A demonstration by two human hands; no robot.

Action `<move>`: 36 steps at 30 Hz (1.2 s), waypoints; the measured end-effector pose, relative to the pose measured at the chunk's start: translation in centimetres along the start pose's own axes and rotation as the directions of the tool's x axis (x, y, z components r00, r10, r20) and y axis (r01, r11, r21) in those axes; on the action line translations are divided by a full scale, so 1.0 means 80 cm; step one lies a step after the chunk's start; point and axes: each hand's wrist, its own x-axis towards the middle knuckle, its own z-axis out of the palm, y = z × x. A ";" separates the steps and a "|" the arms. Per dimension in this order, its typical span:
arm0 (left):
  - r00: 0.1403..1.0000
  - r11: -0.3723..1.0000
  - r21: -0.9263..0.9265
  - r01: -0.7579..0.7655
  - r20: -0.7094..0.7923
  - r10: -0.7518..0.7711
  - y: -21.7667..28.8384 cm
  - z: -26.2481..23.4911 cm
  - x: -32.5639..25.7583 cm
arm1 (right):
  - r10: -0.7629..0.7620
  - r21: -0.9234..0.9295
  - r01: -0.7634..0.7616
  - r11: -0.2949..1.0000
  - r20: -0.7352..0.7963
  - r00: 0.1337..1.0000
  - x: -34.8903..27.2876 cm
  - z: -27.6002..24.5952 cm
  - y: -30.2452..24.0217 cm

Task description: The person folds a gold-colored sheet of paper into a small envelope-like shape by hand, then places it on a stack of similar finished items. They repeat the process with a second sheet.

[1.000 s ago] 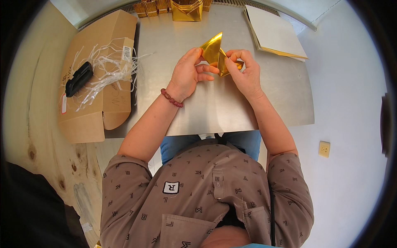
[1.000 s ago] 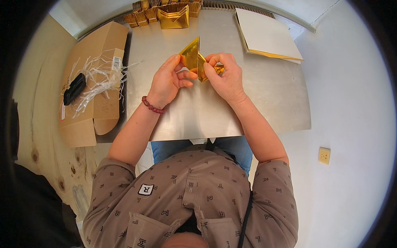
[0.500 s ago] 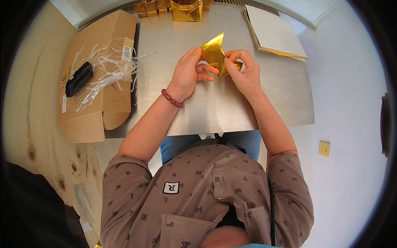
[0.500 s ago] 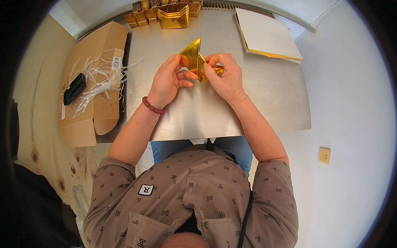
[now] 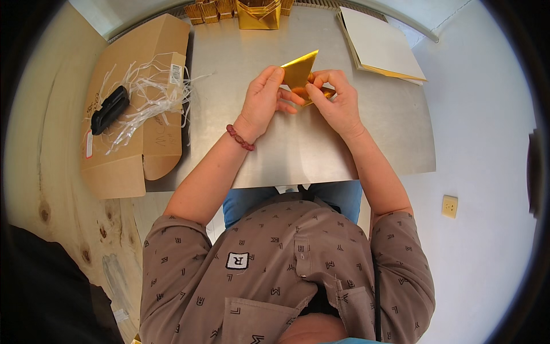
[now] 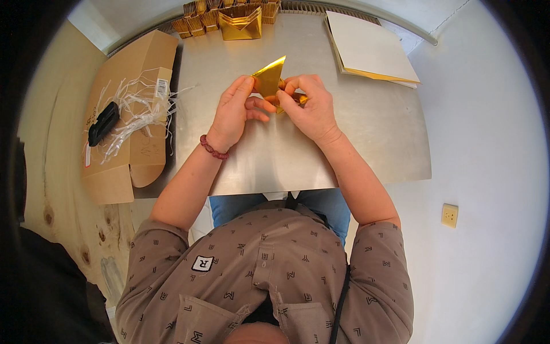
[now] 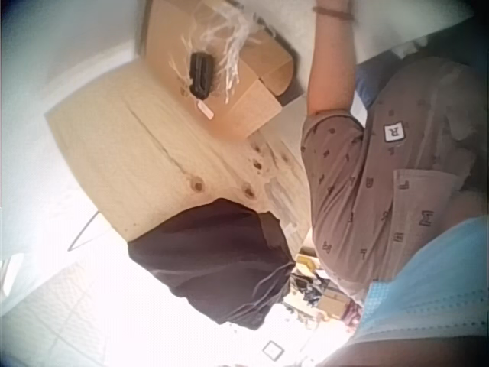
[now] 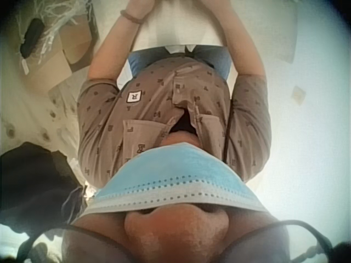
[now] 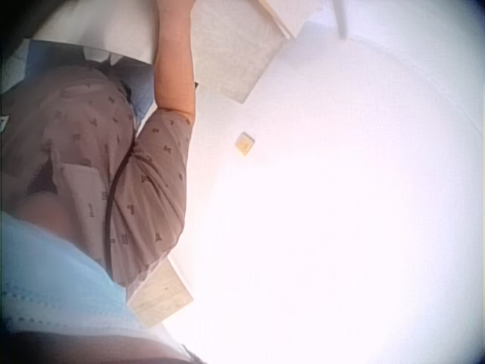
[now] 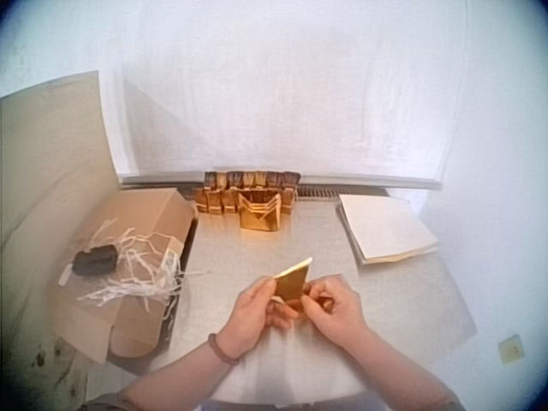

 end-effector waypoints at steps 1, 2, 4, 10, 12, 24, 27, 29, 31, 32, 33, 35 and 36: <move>1.000 1.000 -0.002 0.007 0.001 -0.007 0.000 0.000 -0.001 | 0.010 0.041 -0.009 0.999 -0.011 1.000 0.000 0.000 -0.001; 1.000 1.000 -0.005 0.015 0.001 -0.015 0.000 0.000 -0.001 | 0.020 0.082 -0.018 0.996 -0.022 1.000 0.000 0.000 -0.002; 1.000 1.000 -0.012 0.011 -0.016 -0.011 0.003 -0.002 -0.001 | -0.042 0.083 0.044 0.996 -0.025 0.999 0.003 -0.002 -0.003; 0.998 0.999 -0.015 0.030 -0.054 -0.031 0.004 -0.007 -0.001 | 0.011 0.103 -0.023 0.994 0.120 0.993 0.004 -0.011 -0.002; 0.998 0.999 -0.001 0.038 -0.048 -0.038 0.002 -0.007 -0.002 | 0.100 0.135 -0.127 0.983 0.191 0.976 0.002 -0.010 0.001; 0.994 0.968 0.241 -0.073 0.099 0.050 -0.005 0.005 -0.005 | 0.246 0.363 -0.328 0.872 0.255 0.935 0.011 -0.018 0.009; 0.995 0.981 0.189 0.034 0.084 -0.050 0.002 0.001 -0.004 | 0.253 0.470 -0.318 0.823 0.198 0.947 0.011 -0.021 0.008; 0.997 0.985 0.167 0.053 0.039 -0.061 0.005 0.001 -0.004 | 0.249 0.462 -0.319 0.828 0.207 0.946 0.013 -0.023 0.008; 0.997 0.981 0.185 0.062 0.035 -0.070 0.008 0.002 -0.005 | 0.252 0.435 -0.323 0.840 0.212 0.944 0.014 -0.024 0.009; 0.996 0.978 0.194 0.071 0.032 -0.079 0.008 0.003 -0.007 | 0.261 0.413 -0.328 0.850 0.211 0.942 0.015 -0.025 0.009; 0.995 0.974 0.212 0.081 0.034 -0.090 0.009 0.003 -0.008 | 0.278 0.385 -0.339 0.859 0.205 0.938 0.015 -0.025 0.010; 0.993 0.964 0.247 0.098 0.037 -0.111 0.012 0.003 -0.008 | 0.267 0.396 -0.331 0.856 0.210 0.941 0.014 -0.026 0.010; 0.989 0.967 0.222 0.125 0.049 -0.139 0.013 0.002 -0.008 | 0.264 0.399 -0.329 0.856 0.211 0.941 0.014 -0.026 0.011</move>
